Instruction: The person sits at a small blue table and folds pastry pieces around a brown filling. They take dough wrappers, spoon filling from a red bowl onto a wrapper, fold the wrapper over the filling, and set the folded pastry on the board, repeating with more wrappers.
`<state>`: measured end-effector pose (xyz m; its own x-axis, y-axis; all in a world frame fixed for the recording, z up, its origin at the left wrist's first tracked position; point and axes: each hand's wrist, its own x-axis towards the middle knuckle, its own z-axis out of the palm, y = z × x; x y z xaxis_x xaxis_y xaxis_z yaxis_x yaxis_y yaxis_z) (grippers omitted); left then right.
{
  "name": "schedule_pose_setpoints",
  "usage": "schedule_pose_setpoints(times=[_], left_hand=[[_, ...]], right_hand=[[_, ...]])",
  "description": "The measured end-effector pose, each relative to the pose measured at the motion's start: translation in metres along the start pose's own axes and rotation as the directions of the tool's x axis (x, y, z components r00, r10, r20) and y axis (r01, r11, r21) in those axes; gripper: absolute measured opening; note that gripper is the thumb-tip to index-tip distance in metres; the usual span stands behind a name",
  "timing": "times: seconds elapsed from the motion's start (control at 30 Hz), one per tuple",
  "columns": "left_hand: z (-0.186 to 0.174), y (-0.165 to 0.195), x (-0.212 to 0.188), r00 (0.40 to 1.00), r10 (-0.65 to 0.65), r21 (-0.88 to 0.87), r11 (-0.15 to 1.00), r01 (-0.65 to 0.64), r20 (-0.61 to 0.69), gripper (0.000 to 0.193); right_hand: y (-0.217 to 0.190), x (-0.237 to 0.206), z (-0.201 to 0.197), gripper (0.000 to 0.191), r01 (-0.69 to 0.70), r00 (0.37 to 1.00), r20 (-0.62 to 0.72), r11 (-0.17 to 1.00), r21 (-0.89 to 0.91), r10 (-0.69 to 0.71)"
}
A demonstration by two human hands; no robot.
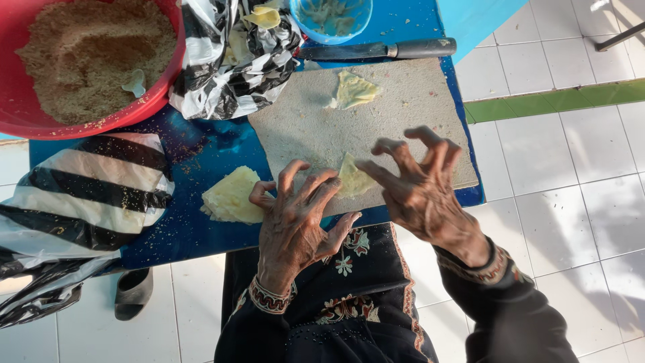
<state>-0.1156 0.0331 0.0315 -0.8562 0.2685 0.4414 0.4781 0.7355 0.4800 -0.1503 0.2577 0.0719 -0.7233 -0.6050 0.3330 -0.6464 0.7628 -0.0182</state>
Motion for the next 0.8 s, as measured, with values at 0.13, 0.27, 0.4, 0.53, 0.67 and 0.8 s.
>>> schedule_pose_setpoints(times=[0.13,0.27,0.4,0.53,0.67,0.8], left_hand=[[-0.001,0.000,0.000,1.000,-0.009,-0.003,1.000,0.009,0.014,0.049],[0.005,-0.002,-0.003,1.000,-0.004,0.010,1.000,0.003,0.014,0.049],[0.005,-0.005,-0.006,0.999,-0.006,0.064,0.998,0.004,0.033,0.052],[0.004,-0.006,-0.001,1.000,-0.013,0.067,0.998,0.011,0.024,0.054],[0.000,-0.004,0.001,0.999,-0.004,0.076,0.997,0.001,0.040,0.051],[-0.005,-0.001,-0.003,1.000,0.005,0.117,0.993,-0.006,0.003,0.049]], right_hand=[[0.000,0.008,0.011,0.053,0.035,0.998,-0.039,0.995,-0.093,-0.039],[-0.013,-0.010,0.002,0.058,0.045,0.999,0.033,0.977,-0.208,-0.039],[-0.025,-0.014,-0.025,0.042,0.104,0.991,0.097,0.979,-0.175,-0.088],[-0.021,0.035,-0.050,0.026,0.160,0.986,-0.005,0.951,0.264,-0.164],[-0.030,0.118,-0.053,0.032,0.276,0.960,-0.116,0.930,0.243,-0.255],[-0.050,0.229,-0.014,0.029,0.365,0.927,-0.168,0.912,0.189,-0.336]])
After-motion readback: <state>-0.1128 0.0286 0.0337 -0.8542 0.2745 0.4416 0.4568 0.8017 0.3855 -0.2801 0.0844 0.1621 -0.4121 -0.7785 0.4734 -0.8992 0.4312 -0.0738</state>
